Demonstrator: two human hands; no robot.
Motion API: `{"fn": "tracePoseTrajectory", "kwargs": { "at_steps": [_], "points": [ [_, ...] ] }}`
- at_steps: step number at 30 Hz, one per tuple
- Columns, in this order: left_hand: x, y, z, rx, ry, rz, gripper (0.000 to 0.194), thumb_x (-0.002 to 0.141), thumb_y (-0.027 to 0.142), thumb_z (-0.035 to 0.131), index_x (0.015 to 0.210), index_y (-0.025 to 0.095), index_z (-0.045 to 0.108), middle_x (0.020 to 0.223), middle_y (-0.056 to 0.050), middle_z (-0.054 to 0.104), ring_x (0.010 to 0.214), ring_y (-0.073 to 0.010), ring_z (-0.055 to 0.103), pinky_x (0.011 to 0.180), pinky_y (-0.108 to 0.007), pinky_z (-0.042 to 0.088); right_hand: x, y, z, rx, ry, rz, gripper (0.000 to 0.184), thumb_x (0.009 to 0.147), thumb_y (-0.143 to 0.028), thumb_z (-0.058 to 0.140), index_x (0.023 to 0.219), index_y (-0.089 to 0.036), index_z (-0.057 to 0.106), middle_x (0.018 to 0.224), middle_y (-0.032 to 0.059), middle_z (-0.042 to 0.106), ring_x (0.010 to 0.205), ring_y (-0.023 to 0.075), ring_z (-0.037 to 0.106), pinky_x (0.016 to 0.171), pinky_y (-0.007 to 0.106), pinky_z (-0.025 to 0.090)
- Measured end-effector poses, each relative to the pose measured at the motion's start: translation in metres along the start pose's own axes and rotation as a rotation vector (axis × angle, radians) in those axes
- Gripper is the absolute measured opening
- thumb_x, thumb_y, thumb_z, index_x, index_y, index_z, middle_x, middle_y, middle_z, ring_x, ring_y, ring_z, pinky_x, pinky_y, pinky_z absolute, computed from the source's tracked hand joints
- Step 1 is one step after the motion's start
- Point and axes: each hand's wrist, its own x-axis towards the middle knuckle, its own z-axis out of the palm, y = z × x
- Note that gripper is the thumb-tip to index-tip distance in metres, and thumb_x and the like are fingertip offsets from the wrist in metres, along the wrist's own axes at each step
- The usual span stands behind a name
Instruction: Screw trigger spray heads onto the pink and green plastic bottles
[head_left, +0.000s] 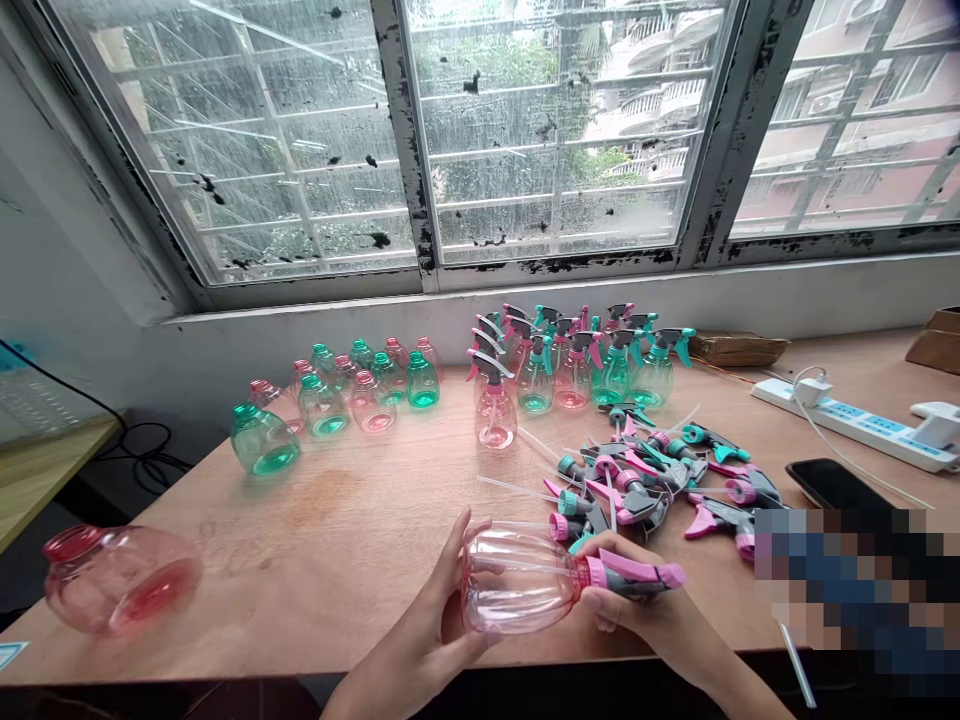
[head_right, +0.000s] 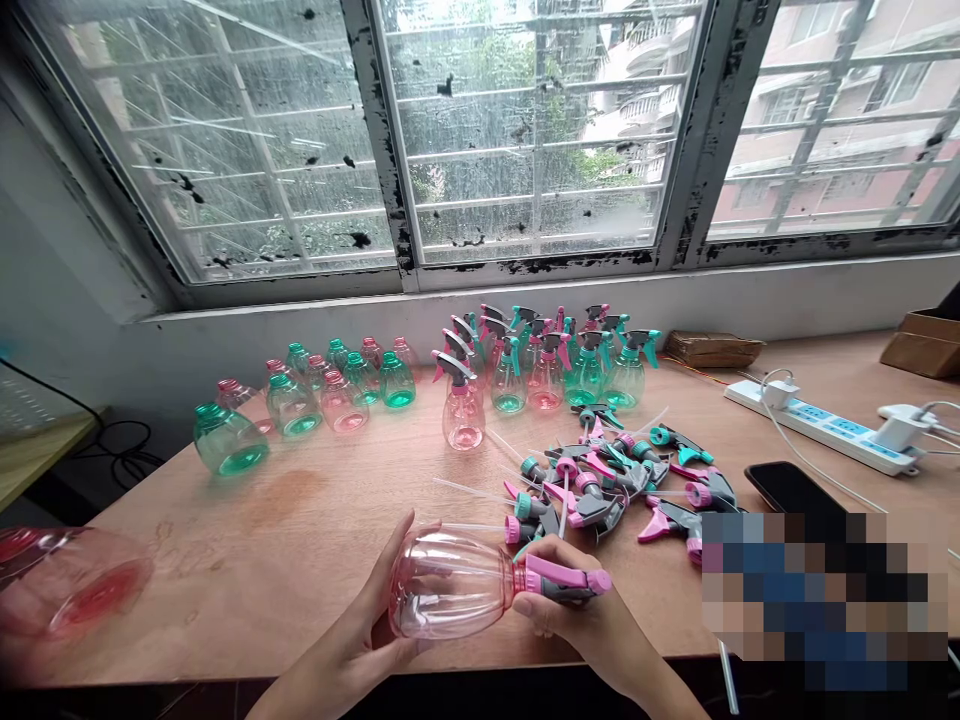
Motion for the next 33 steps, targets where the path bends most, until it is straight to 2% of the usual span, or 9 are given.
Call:
{"fn": "tracePoseTrajectory", "kwargs": {
  "at_steps": [2, 5, 10, 14, 18, 23, 28, 33],
  "points": [
    [-0.0007, 0.0037, 0.0006, -0.017, 0.015, -0.031, 0.099, 0.092, 0.030, 0.073, 0.156, 0.051, 0.001, 0.170, -0.001, 0.013, 0.149, -0.0312, 0.034, 0.120, -0.047, 0.035, 0.0000, 0.0005, 0.0000, 0.001, 0.005, -0.002, 0.028, 0.082, -0.041, 0.080, 0.093, -0.021, 0.064, 0.064, -0.0046, 0.059, 0.054, 0.0135, 0.051, 0.054, 0.025, 0.041],
    [-0.0011, 0.0085, 0.0009, -0.018, 0.026, -0.053, 0.097, 0.090, 0.034, 0.075, 0.158, 0.048, 0.006, 0.170, -0.001, 0.013, 0.151, -0.0323, 0.029, 0.124, -0.050, 0.025, 0.0001, 0.0024, -0.0005, 0.005, 0.009, -0.002, 0.027, 0.082, -0.040, 0.080, 0.093, -0.021, 0.064, 0.064, -0.0046, 0.060, 0.054, 0.0128, 0.051, 0.053, 0.023, 0.041],
    [0.0002, 0.0057, -0.0009, 0.036, 0.026, -0.055, 0.095, 0.090, 0.033, 0.074, 0.157, 0.050, 0.009, 0.170, 0.001, 0.016, 0.155, -0.0308, 0.019, 0.125, -0.048, 0.023, 0.0001, 0.0049, -0.0020, 0.022, 0.014, -0.017, 0.027, 0.082, -0.039, 0.080, 0.094, -0.021, 0.064, 0.064, -0.0050, 0.059, 0.055, 0.0125, 0.051, 0.054, 0.023, 0.042],
    [-0.0002, 0.0032, -0.0012, 0.063, 0.022, -0.038, 0.091, 0.094, 0.032, 0.070, 0.156, 0.052, 0.007, 0.169, 0.001, 0.017, 0.153, -0.0293, 0.026, 0.124, -0.047, 0.027, -0.0002, 0.0041, -0.0020, 0.019, 0.006, -0.019, 0.026, 0.083, -0.039, 0.079, 0.095, -0.021, 0.064, 0.064, -0.0051, 0.059, 0.055, 0.0128, 0.051, 0.054, 0.024, 0.042],
    [-0.0006, 0.0053, 0.0002, 0.066, 0.056, -0.036, 0.104, 0.086, 0.029, 0.080, 0.158, 0.047, 0.007, 0.168, -0.001, 0.020, 0.153, -0.0310, 0.025, 0.127, -0.048, 0.018, -0.0001, 0.0024, -0.0009, 0.013, 0.004, -0.001, 0.028, 0.082, -0.040, 0.080, 0.095, -0.021, 0.064, 0.064, -0.0048, 0.059, 0.054, 0.0130, 0.050, 0.054, 0.024, 0.043],
    [-0.0002, 0.0063, -0.0006, -0.003, 0.005, -0.043, 0.104, 0.089, 0.034, 0.075, 0.158, 0.044, -0.002, 0.169, -0.004, 0.015, 0.153, -0.0339, 0.024, 0.123, -0.051, 0.029, -0.0001, 0.0016, -0.0009, 0.004, 0.010, 0.004, 0.028, 0.081, -0.041, 0.080, 0.093, -0.021, 0.064, 0.065, -0.0048, 0.059, 0.054, 0.0136, 0.051, 0.053, 0.024, 0.044],
    [-0.0005, 0.0075, 0.0013, 0.057, 0.037, -0.036, 0.100, 0.088, 0.034, 0.077, 0.160, 0.040, 0.007, 0.169, -0.005, 0.015, 0.155, -0.0330, 0.015, 0.127, -0.051, 0.016, -0.0008, 0.0010, -0.0012, -0.005, 0.020, 0.003, 0.026, 0.082, -0.040, 0.079, 0.094, -0.021, 0.065, 0.064, -0.0055, 0.059, 0.054, 0.0132, 0.052, 0.054, 0.024, 0.043],
    [-0.0006, 0.0061, 0.0015, 0.097, 0.048, -0.044, 0.096, 0.092, 0.032, 0.072, 0.159, 0.044, 0.003, 0.169, -0.005, 0.016, 0.151, -0.0314, 0.028, 0.126, -0.053, 0.017, -0.0008, -0.0010, 0.0014, 0.016, 0.023, 0.007, 0.028, 0.080, -0.043, 0.080, 0.090, -0.022, 0.064, 0.062, -0.0051, 0.058, 0.054, 0.0137, 0.051, 0.053, 0.024, 0.044]
  ]
}}
